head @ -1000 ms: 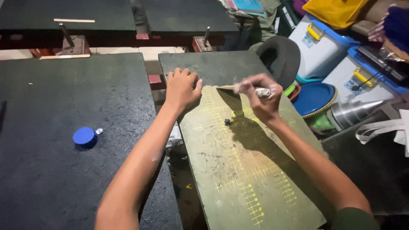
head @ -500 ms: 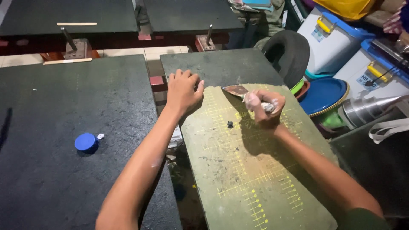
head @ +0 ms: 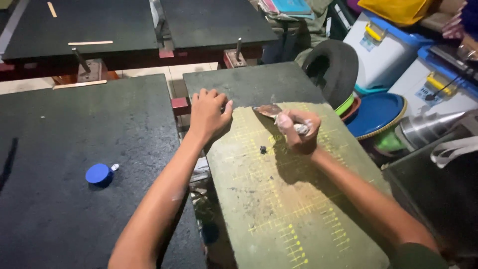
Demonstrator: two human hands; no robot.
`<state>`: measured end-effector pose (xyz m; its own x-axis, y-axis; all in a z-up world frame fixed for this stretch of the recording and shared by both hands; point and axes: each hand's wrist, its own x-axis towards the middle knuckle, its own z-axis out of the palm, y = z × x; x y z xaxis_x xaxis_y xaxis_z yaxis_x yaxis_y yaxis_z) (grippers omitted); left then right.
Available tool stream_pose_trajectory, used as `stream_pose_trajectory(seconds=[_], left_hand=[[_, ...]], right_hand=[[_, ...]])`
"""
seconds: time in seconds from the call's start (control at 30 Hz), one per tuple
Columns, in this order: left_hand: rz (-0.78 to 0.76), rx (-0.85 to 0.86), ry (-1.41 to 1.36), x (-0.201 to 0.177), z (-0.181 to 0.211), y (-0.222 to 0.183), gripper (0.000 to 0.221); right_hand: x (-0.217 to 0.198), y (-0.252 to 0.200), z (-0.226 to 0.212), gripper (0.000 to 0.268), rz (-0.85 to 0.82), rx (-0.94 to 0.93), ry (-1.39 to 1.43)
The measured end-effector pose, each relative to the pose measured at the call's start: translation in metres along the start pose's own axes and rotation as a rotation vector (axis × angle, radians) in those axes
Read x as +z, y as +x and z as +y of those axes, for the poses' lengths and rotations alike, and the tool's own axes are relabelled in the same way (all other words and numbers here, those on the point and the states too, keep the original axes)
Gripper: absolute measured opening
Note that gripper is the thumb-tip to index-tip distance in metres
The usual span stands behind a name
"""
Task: Using a putty knife to scrape dried ink and residue off a screen printing frame.
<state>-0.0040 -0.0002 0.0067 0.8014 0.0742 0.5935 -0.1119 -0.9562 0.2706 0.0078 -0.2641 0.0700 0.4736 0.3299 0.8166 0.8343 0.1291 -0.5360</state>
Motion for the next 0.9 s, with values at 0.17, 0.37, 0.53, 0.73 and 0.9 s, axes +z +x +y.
stream_pose_trajectory(seconds=[0.17,0.37,0.53,0.73,0.9], left_hand=[[-0.001,-0.005,-0.015,-0.010,0.001,0.005,0.032],[0.036,0.010,0.027,-0.005,0.001,0.002,0.029],[0.022,-0.006,0.009,-0.005,0.002,0.003,0.029],[0.060,0.011,0.014,0.009,-0.005,0.004,0.027],[0.079,0.010,0.013,-0.001,0.001,0.004,0.027]], right_hand=[[-0.003,0.017,-0.002,0.047,-0.025,-0.024,-0.085],[0.004,0.021,-0.001,0.045,-0.023,-0.034,-0.112],[0.004,0.020,0.012,0.049,0.012,-0.049,-0.143],[0.002,0.034,-0.017,0.051,0.033,0.063,-0.030],[0.006,0.028,-0.004,0.049,0.046,0.034,0.019]])
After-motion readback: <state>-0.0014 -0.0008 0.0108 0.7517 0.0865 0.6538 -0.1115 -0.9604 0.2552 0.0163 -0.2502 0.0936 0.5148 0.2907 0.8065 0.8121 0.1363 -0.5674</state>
